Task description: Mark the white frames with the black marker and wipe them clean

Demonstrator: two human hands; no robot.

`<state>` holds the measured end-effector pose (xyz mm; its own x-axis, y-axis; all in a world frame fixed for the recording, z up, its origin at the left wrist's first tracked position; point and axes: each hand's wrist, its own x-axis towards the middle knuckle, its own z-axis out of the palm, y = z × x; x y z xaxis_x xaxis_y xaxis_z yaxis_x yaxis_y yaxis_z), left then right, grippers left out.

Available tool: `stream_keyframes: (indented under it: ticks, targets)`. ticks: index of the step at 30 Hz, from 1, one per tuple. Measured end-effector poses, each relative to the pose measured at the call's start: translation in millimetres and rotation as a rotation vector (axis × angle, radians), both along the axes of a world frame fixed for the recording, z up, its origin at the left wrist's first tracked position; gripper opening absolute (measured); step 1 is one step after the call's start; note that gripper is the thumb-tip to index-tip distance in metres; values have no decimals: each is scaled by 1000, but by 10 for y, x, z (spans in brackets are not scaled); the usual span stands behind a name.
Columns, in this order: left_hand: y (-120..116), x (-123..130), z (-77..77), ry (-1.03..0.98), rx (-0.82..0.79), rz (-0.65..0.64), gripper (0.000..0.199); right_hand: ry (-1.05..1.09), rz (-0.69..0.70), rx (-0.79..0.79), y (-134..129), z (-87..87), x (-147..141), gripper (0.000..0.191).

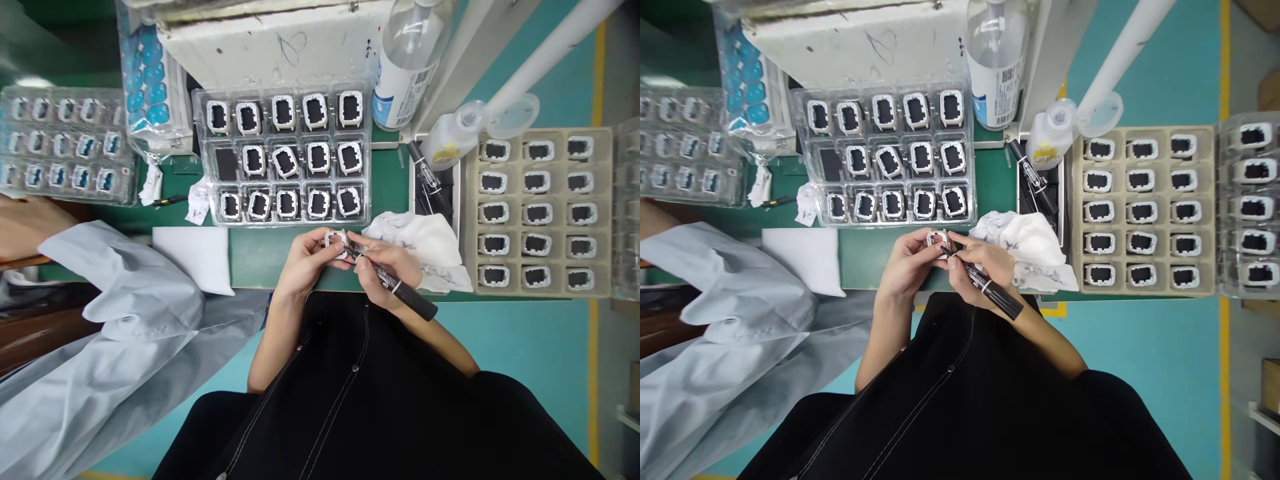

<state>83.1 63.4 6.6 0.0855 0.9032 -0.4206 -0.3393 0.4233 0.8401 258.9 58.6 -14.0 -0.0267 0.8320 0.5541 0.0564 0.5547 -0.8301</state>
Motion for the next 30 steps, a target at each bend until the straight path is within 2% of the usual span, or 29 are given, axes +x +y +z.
stream_keyframes:
  ticks: [3, 6, 9, 11, 13, 15, 18, 22, 27, 30]
  targets:
    - [-37, 26, 59, 148, 43, 105, 46, 23, -81, -23, -20, -21, 32, 16]
    - [22, -112, 141, 385, 175, 304, 39, 31, -121, -29, -24, -27, 59, 19]
    - [262, -475, 236, 688, 323, 522, 34, 20, -116, -12, -16, -31, 61, 19]
    - [498, -787, 295, 906, 339, 577, 34, -5, -126, -24, -15, -41, 57, 16]
    - [741, -1080, 338, 1133, 286, 607, 33, -34, -127, -32, -20, -53, 57, 14]
    - [944, -1295, 363, 1343, 220, 592, 37, -52, -137, -41, -26, -58, 64, 13]
    - [1110, -1437, 387, 1535, 117, 494, 37, -76, -152, -55, -35, -38, 74, 14]
    - [1110, -1434, 421, 1589, 40, 379, 36, -79, -168, -65, -32, 12, 75, 14]
    - [1054, -1428, 416, 1559, 88, 403, 36, -104, -172, -55, -16, 20, 80, 12]
    - [1062, -1413, 396, 1596, 88, 370, 32, -110, -176, -49, -19, -24, 92, 11]
